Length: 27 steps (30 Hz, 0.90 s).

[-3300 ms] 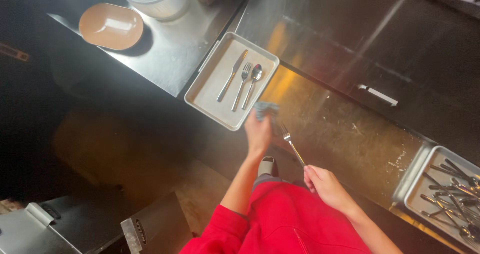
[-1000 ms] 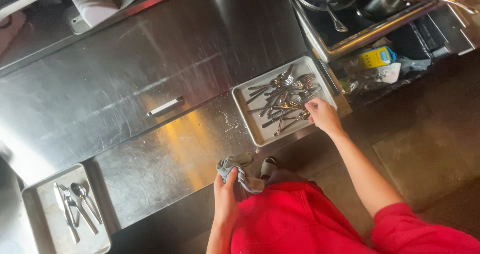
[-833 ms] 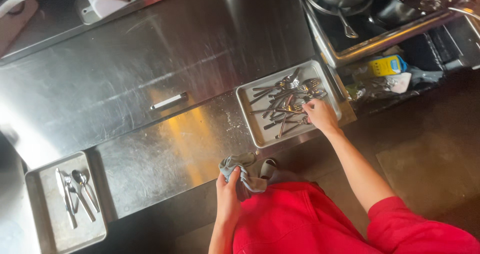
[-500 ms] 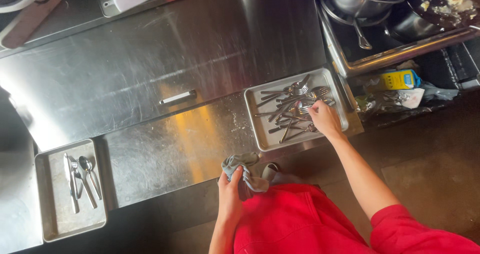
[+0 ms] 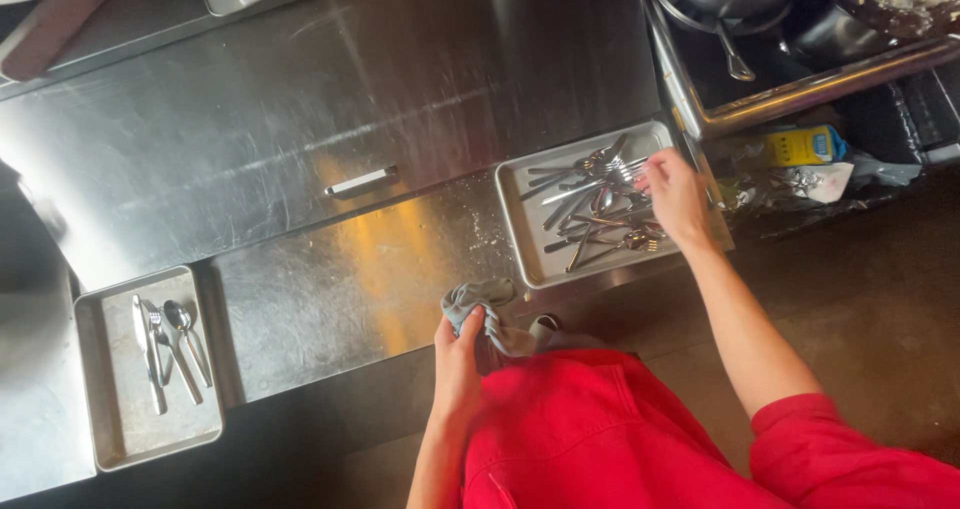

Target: The person dries individual pieces of cutlery using a cloth and places them into a tray. Forks, spoons, and knives are handled one at a time, wiped with the cloth, and arranged in a separate tray on the stainless steel counter.

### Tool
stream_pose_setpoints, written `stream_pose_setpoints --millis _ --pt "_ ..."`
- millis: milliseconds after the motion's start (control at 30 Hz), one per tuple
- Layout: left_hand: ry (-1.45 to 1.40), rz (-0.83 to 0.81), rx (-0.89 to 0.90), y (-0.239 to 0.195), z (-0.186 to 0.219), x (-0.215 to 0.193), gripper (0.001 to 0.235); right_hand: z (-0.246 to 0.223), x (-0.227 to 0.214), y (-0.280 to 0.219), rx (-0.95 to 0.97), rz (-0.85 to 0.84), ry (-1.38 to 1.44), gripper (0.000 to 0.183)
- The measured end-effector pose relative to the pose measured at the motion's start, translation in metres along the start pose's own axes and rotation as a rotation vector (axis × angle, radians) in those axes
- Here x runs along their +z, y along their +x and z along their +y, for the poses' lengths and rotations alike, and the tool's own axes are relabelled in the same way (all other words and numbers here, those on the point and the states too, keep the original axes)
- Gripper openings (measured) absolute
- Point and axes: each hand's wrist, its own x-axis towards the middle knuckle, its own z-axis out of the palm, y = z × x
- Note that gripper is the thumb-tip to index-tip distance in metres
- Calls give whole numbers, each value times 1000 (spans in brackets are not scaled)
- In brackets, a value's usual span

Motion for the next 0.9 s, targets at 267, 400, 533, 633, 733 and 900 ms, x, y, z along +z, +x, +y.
stream_pose_setpoints --millis 267,400,533,633,733,900 --pt "22 -74 135 15 1 -3 28 -7 -66 2 -155 141 114 10" --pt "40 -116 152 33 -5 -7 43 -14 -93 11 -238 145 79 10" --pt "92 -189 134 13 29 19 47 -47 -104 16 -305 67 113 10" --pt "168 -264 125 16 38 30 43 -84 -96 13 -325 8 195 8" --pt "345 -400 155 39 32 38 49 -118 -78 9 -310 -74 236 12" --pt "501 -505 257 69 18 42 33 -170 -52 1 -299 -159 136 10"
